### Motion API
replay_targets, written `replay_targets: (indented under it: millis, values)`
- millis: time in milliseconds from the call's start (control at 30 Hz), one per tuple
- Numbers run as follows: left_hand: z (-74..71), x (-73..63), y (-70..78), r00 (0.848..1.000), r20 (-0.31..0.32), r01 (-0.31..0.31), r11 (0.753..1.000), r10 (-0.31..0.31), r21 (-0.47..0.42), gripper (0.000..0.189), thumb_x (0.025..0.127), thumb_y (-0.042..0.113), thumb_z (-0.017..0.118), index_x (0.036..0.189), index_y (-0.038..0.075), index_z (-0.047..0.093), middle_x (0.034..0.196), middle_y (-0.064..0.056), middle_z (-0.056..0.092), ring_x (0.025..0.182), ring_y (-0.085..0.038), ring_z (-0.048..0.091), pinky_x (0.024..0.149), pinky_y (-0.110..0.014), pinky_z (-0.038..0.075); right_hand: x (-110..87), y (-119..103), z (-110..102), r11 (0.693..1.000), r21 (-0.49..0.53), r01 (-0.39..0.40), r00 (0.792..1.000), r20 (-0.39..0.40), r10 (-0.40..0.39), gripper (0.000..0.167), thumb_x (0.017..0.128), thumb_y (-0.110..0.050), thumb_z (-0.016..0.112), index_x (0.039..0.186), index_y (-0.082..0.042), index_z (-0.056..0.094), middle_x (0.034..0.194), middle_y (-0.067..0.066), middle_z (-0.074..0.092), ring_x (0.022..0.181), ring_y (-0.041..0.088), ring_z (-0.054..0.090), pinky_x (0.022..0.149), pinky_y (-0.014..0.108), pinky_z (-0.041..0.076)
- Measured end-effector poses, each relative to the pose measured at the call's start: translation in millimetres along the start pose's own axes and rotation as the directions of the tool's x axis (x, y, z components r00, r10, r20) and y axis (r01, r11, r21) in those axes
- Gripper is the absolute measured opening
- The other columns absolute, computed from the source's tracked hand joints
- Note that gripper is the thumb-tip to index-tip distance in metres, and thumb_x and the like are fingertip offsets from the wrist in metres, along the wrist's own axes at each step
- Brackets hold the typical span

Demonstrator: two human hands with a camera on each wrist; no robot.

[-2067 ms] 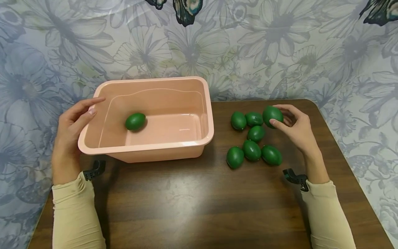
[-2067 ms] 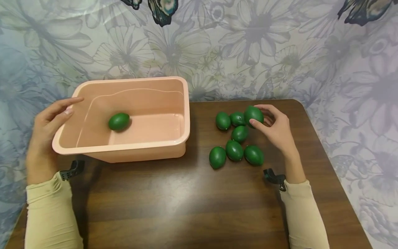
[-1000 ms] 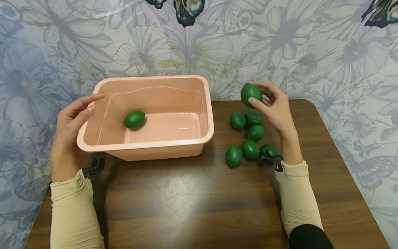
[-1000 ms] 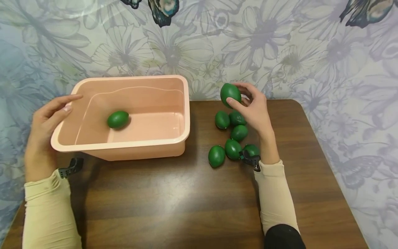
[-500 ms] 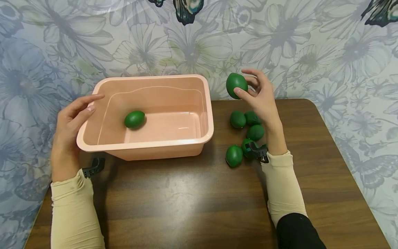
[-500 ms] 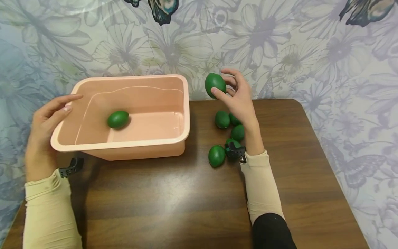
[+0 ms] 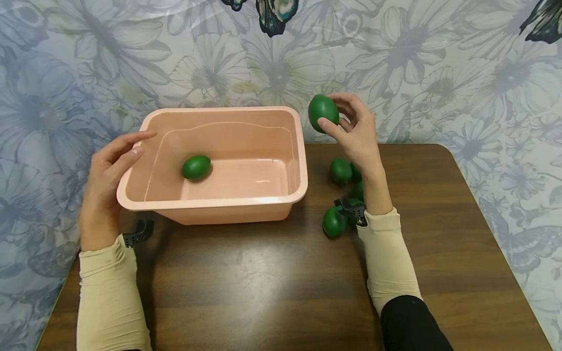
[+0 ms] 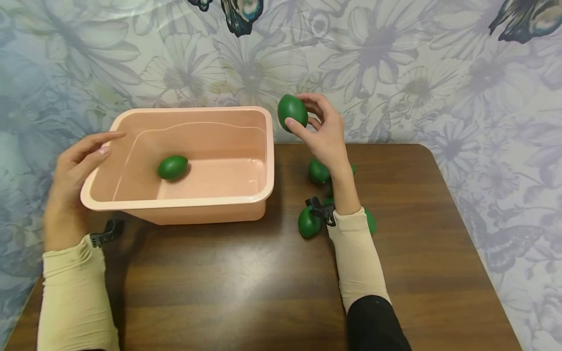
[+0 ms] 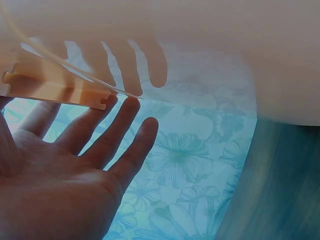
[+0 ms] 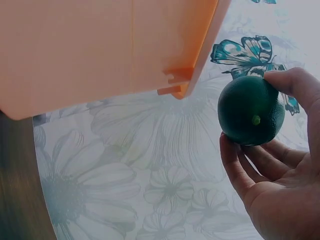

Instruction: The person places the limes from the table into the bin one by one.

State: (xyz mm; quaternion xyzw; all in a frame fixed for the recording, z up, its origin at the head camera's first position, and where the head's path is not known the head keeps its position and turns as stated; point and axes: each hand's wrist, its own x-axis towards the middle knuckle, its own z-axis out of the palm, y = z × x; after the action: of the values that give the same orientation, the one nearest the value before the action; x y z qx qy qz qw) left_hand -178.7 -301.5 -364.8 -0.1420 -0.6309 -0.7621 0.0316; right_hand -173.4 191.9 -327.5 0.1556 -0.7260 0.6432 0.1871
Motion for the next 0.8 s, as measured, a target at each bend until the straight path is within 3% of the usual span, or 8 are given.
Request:
replay_targets:
  millis: [267,633,800]
  values:
    - [-2.5,0.9,-0.5,1.000,0.008,0.004,1.000,-0.004,-0.002,0.041,0.104,0.002,0.060,0.142,-0.013,0.057,0.137,-0.021,0.065,0.105,-0.023,0.072,0.082,-0.026,0.063,2.3,-22,26,0.999,-0.019,0.037,0.999,0.009,-0.037,0.046,0.090,-0.003,0.078,0.134,0.003,0.067,0.132,0.016,0.067,0.119,0.021,0.065,0.092,0.026,0.056]
    - [-1.1,2.1,-3.5,1.000,0.012,-0.009,1.000,0.009,0.004,0.040,0.104,0.002,0.060,0.141,-0.014,0.058,0.135,-0.020,0.067,0.105,-0.023,0.071,0.083,-0.025,0.062,6.9,-18,45,0.994,0.025,0.102,0.994,-0.029,-0.102,0.047,0.090,0.004,0.075,0.135,0.009,0.064,0.134,0.022,0.065,0.120,0.024,0.064,0.093,0.027,0.057]
    - [-3.9,3.6,-3.4,1.000,0.009,-0.026,0.999,0.026,0.026,0.039,0.104,0.002,0.060,0.140,-0.013,0.059,0.137,-0.018,0.066,0.108,-0.022,0.070,0.086,-0.023,0.061,9.8,-17,55,0.992,0.016,0.123,0.992,-0.006,-0.123,0.048,0.089,0.004,0.076,0.135,0.009,0.063,0.134,0.022,0.065,0.121,0.024,0.065,0.095,0.032,0.057]
